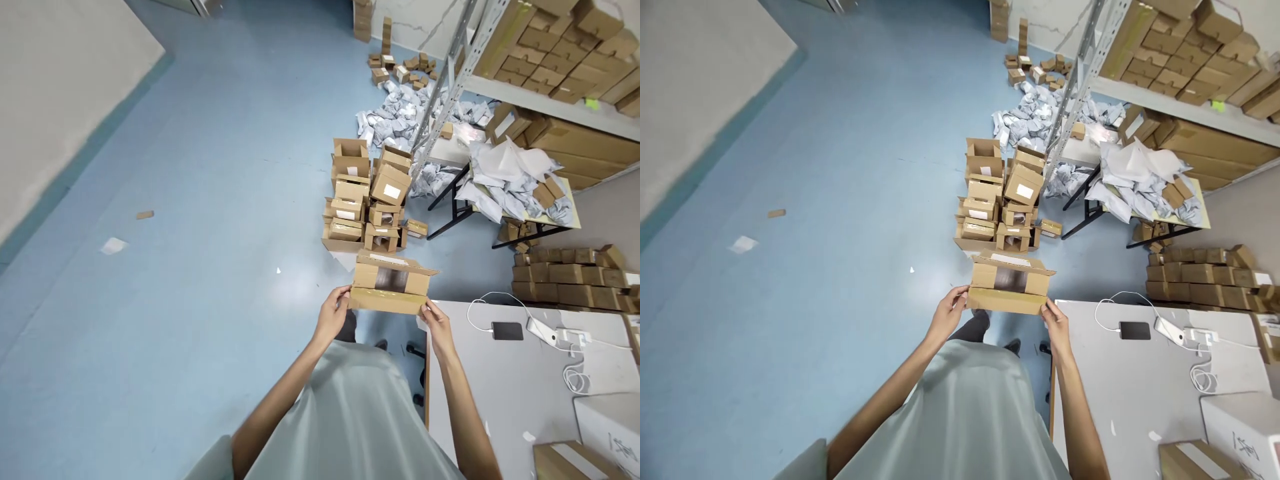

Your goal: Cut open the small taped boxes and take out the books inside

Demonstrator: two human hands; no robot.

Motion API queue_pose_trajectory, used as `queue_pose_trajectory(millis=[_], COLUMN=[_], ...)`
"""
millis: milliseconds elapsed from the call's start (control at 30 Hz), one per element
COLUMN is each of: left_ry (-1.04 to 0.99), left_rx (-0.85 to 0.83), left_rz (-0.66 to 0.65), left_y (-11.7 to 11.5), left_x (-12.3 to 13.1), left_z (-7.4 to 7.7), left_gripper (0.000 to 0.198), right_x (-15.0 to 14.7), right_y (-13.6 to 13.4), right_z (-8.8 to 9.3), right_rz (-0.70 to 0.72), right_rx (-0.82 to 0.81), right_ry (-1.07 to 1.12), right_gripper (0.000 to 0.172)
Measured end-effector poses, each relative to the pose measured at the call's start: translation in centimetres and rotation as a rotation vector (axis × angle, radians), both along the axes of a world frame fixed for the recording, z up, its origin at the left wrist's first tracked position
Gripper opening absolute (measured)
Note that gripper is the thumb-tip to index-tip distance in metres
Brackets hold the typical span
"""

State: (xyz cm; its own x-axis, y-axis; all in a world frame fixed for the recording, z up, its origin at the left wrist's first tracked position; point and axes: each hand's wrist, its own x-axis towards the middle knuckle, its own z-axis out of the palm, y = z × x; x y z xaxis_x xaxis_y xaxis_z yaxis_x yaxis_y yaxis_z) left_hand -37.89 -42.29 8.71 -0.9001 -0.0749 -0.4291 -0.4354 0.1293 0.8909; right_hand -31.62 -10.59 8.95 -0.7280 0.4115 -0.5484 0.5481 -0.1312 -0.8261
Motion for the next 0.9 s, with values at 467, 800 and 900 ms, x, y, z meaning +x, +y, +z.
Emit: queue_pose_trajectory(millis=[467, 800, 900], left_ry=[0.065, 0.001, -0.018], left_rx=[-0.042, -0.075, -0.082], left_rz=[-0.061, -0.008, 0.018], left_y=[-10.8, -13.6, -15.6], left_x=[-18.5, -32.5, -36.6], left_z=[-0.2, -1.3, -2.3], left_gripper=[0.045, 0.048, 0.049], right_x=[-17.8, -36.5, -42.5], right_y=[-11.5, -13.1, -14.2], right_z=[-0.9, -3.2, -3.5], right_rz=[-0.114, 0.032, 0.113], right_rx=[-0.033, -0.073, -0.087], right_ry=[-0.026, 0.018, 0.064], right_gripper=[0.079, 0.080, 0.080])
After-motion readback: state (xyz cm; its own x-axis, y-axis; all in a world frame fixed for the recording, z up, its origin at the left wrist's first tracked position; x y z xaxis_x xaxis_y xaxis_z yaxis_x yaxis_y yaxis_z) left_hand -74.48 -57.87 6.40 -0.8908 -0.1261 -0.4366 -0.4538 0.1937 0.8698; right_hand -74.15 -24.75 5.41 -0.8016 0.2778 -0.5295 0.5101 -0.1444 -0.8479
